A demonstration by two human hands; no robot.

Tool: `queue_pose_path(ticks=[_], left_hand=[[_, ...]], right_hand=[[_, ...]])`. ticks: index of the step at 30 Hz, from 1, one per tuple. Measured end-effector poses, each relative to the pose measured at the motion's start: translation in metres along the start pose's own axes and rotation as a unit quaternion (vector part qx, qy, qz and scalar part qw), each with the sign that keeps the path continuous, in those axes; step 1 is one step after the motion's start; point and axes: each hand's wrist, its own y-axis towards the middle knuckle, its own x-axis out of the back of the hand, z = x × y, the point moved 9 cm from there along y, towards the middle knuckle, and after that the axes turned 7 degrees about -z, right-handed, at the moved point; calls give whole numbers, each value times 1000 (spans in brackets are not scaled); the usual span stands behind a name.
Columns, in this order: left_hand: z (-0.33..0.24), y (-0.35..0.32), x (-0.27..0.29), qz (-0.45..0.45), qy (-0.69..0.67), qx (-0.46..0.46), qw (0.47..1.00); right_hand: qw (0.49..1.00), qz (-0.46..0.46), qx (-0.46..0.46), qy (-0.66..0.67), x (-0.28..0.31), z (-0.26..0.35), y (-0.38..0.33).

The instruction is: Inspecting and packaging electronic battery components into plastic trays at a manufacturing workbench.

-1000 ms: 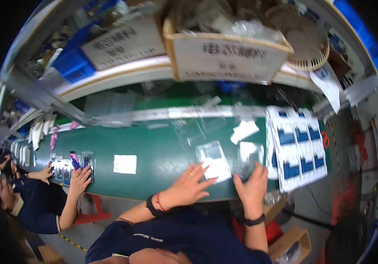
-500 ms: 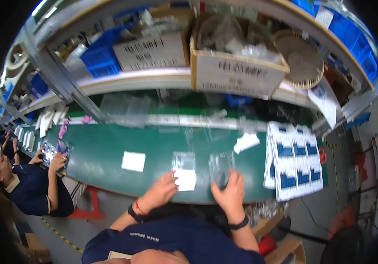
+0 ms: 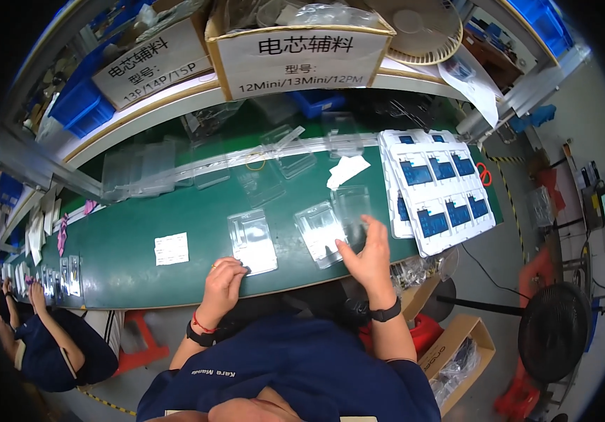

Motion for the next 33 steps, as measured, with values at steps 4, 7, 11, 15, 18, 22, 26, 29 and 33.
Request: queue_pose_path(ticks=[4, 7, 11, 15, 18, 22, 26, 29, 33], left_hand=[[-12, 10, -7, 6, 19, -12, 1000], [-26, 23, -21, 39, 129, -25, 991], [-23, 26, -30, -18, 180, 14, 983], [-12, 25, -42, -59, 158, 62, 984], [-12, 27, -37, -97, 95, 81, 987], [-5, 25, -20, -123, 34, 121, 985], [-2, 23, -21, -128, -31, 153, 979], [-1, 24, -24, -118, -84, 162, 976], [8, 15, -21, -139, -136, 189, 963]], right_hand=[[984, -64, 15, -167, 10, -17, 2], [966, -83, 57, -237, 5, -10, 2], [981, -58, 119, -144, -9, 45, -2], [970, 65, 229, 39, -68, 96, -39], [977, 66, 163, 117, -87, 96, -45], [919, 152, -78, 354, -121, 76, -42], [759, 260, -246, 544, -155, 63, -53], [694, 294, -282, 594, -162, 55, -58], [701, 302, -286, 579, -157, 72, -60]])
